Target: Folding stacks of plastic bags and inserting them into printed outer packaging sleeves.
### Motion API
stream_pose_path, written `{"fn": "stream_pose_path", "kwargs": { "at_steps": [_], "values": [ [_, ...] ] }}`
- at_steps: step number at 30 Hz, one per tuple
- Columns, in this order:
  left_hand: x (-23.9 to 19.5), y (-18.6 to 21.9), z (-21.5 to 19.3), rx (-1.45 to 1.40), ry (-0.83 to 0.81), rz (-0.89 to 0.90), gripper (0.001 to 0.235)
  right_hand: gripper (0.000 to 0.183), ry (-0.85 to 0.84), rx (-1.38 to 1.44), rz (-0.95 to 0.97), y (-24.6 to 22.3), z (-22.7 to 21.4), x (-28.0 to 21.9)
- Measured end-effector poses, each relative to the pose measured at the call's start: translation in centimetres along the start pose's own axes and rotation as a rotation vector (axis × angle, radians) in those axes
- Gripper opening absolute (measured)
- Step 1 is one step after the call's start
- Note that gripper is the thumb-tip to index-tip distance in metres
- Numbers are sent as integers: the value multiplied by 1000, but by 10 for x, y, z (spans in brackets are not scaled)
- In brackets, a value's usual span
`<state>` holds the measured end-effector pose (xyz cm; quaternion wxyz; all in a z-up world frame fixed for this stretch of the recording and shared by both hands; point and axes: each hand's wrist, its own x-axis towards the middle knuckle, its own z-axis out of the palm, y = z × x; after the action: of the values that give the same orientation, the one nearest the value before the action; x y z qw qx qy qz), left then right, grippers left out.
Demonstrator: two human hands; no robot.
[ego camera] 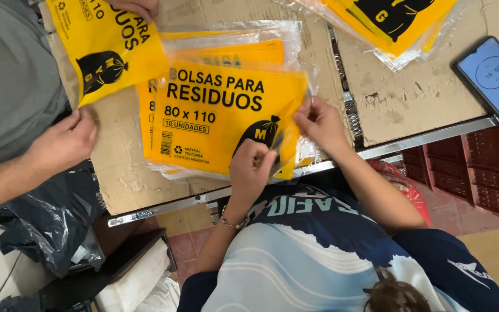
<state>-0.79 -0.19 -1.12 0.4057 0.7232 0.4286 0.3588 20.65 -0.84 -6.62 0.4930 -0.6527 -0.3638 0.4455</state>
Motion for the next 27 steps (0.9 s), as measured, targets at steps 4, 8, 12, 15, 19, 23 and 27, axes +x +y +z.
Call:
{"fn": "stream_pose_path", "kwargs": {
  "at_steps": [4, 8, 12, 15, 19, 23, 27],
  "values": [
    [-10, -6, 13, 372, -121, 356, 13, 24, 139, -610, -213, -14, 3, 15],
    [-19, -3, 23, 716, -116, 381, 2, 25, 248, -829, -266, 0, -2, 41],
    [-32, -29, 34, 801, -103, 363, 13, 35, 389, -981, -420, 7, -4, 61],
    [-31, -28, 34, 819, -106, 359, 20, 38, 442, -1043, -503, 16, -7, 74],
    [-24, -22, 26, 576, -322, 280, 38, 33, 417, -919, -543, 27, -10, 80],
    [41, -14, 17, 512, -269, 340, 29, 35, 400, -802, -637, 33, -11, 81],
    [142, 0, 13, 524, -50, 494, 35, 48, 344, -567, -833, -2, -1, 68]
  ]
}}
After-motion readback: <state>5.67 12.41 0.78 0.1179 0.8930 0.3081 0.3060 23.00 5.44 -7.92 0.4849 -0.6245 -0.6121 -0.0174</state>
